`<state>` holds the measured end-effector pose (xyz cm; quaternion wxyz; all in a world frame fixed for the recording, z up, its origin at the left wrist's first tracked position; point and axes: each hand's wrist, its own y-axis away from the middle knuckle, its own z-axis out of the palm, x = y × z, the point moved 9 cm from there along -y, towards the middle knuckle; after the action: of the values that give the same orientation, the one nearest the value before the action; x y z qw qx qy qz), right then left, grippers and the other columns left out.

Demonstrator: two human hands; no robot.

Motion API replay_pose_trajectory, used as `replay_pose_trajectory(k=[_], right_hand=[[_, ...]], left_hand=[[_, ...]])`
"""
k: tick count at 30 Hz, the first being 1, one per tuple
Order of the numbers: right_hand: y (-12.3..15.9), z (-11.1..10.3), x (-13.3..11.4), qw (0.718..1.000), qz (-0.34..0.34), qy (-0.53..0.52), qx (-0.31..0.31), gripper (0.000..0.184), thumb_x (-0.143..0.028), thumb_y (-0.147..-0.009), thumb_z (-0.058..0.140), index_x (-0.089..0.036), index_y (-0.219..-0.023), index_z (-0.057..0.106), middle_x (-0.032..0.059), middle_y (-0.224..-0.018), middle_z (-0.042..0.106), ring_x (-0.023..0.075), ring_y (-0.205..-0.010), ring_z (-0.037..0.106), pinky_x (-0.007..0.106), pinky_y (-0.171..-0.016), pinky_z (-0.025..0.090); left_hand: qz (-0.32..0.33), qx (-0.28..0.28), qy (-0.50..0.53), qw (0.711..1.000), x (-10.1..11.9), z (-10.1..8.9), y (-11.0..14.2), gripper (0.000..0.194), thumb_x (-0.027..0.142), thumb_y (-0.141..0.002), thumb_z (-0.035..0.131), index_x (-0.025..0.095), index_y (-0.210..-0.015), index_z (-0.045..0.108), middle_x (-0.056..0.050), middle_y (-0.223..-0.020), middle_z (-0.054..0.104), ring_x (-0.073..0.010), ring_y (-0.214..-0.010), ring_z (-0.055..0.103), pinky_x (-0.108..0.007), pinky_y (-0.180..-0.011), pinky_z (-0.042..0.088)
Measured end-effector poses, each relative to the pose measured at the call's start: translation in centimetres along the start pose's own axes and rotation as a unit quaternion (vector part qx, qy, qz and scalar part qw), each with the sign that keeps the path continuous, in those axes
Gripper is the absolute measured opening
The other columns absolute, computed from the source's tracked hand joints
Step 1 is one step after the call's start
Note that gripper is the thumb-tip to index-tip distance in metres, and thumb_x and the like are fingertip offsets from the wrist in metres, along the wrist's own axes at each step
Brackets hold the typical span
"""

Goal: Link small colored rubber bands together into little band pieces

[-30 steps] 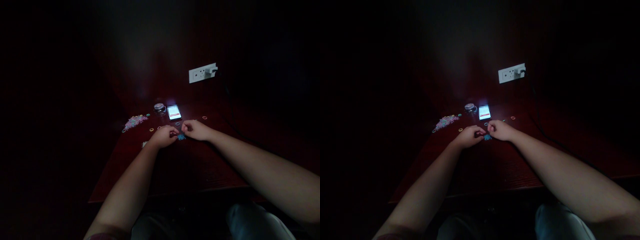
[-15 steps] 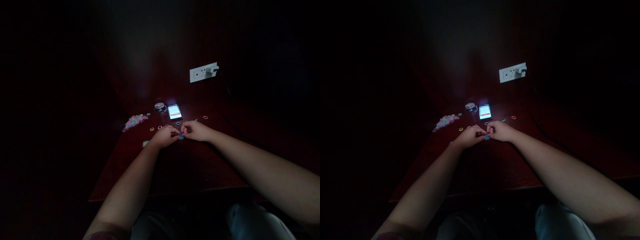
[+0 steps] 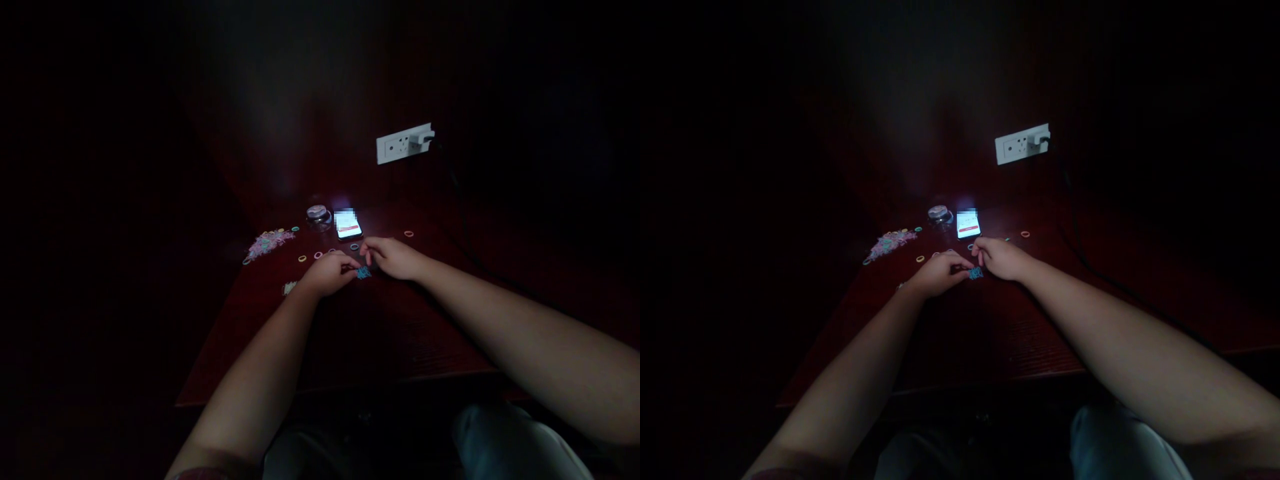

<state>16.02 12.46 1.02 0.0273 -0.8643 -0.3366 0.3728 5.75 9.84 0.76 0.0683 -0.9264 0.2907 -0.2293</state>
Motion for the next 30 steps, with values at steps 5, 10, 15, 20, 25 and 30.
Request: replay_pose_trajectory(k=[5, 10, 15, 20, 25, 30], right_hand=[[0.3, 0.2, -0.3, 0.997, -0.021, 0.069, -0.025, 0.021, -0.011, -0.069, 0.057, -0.020, -0.086, 0.065, 0.0025, -0.076, 0.065, 0.0134, -0.061, 0.052, 0.026, -0.058, 0.037], [0.5, 0.6, -0.8, 0.993, -0.048, 0.092, -0.051, 0.020, -0.023, -0.066, 0.067, -0.020, -0.086, 0.069, 0.0034, -0.078, 0.063, 0.0154, -0.066, 0.053, 0.028, -0.060, 0.037], [0.3, 1.3, -0.5, 0.988, -0.055, 0.121, -0.075, 0.022, -0.034, -0.069, 0.067, -0.019, -0.086, 0.070, 0.0040, -0.077, 0.062, 0.0157, -0.068, 0.054, 0.028, -0.062, 0.038], [0.3, 1.3, -0.4, 0.988, -0.045, 0.123, -0.083, 0.021, -0.034, -0.072, 0.065, -0.019, -0.085, 0.070, 0.0036, -0.079, 0.062, 0.0142, -0.069, 0.055, 0.026, -0.063, 0.039], [0.5, 1.1, -0.6, 0.988, -0.031, 0.121, -0.092, 0.023, -0.034, -0.071, 0.067, -0.019, -0.087, 0.071, 0.0036, -0.081, 0.064, 0.0144, -0.070, 0.056, 0.026, -0.064, 0.039], [0.5, 1.2, -0.7, 0.987, -0.036, 0.123, -0.096, 0.022, -0.031, -0.071, 0.066, -0.018, -0.088, 0.070, 0.0040, -0.082, 0.065, 0.0147, -0.071, 0.056, 0.026, -0.065, 0.040]], left_hand=[[0.002, 0.002, -0.028, 1.000, 0.2, -0.2, 0.2, 0.026, 0.019, -0.078, 0.057, 0.021, -0.100, 0.071, -0.006, -0.095, 0.067, -0.0184, -0.085, 0.060, -0.033, -0.083, 0.047], [-0.003, -0.017, -0.025, 1.000, 0.5, -0.1, 0.6, 0.038, 0.029, -0.070, 0.068, 0.019, -0.106, 0.069, -0.007, -0.098, 0.066, -0.0202, -0.084, 0.060, -0.032, -0.077, 0.048], [-0.028, -0.016, -0.022, 0.999, 0.1, 0.1, 0.4, 0.037, 0.042, -0.069, 0.072, 0.021, -0.100, 0.071, -0.006, -0.094, 0.065, -0.0194, -0.082, 0.060, -0.030, -0.073, 0.048], [-0.038, -0.023, -0.025, 0.999, 0.0, 0.3, 0.3, 0.029, 0.037, -0.075, 0.066, 0.021, -0.099, 0.071, -0.005, -0.092, 0.065, -0.0165, -0.080, 0.060, -0.027, -0.071, 0.047], [-0.030, -0.021, -0.025, 0.999, 0.1, 0.2, 0.3, 0.028, 0.036, -0.076, 0.065, 0.021, -0.100, 0.070, -0.005, -0.094, 0.066, -0.0161, -0.082, 0.061, -0.027, -0.073, 0.048], [-0.041, -0.025, 0.019, 0.999, -0.2, 0.6, 0.3, 0.027, 0.033, -0.075, 0.066, 0.020, -0.100, 0.068, -0.004, -0.093, 0.068, -0.0156, -0.084, 0.062, -0.027, -0.074, 0.048]])
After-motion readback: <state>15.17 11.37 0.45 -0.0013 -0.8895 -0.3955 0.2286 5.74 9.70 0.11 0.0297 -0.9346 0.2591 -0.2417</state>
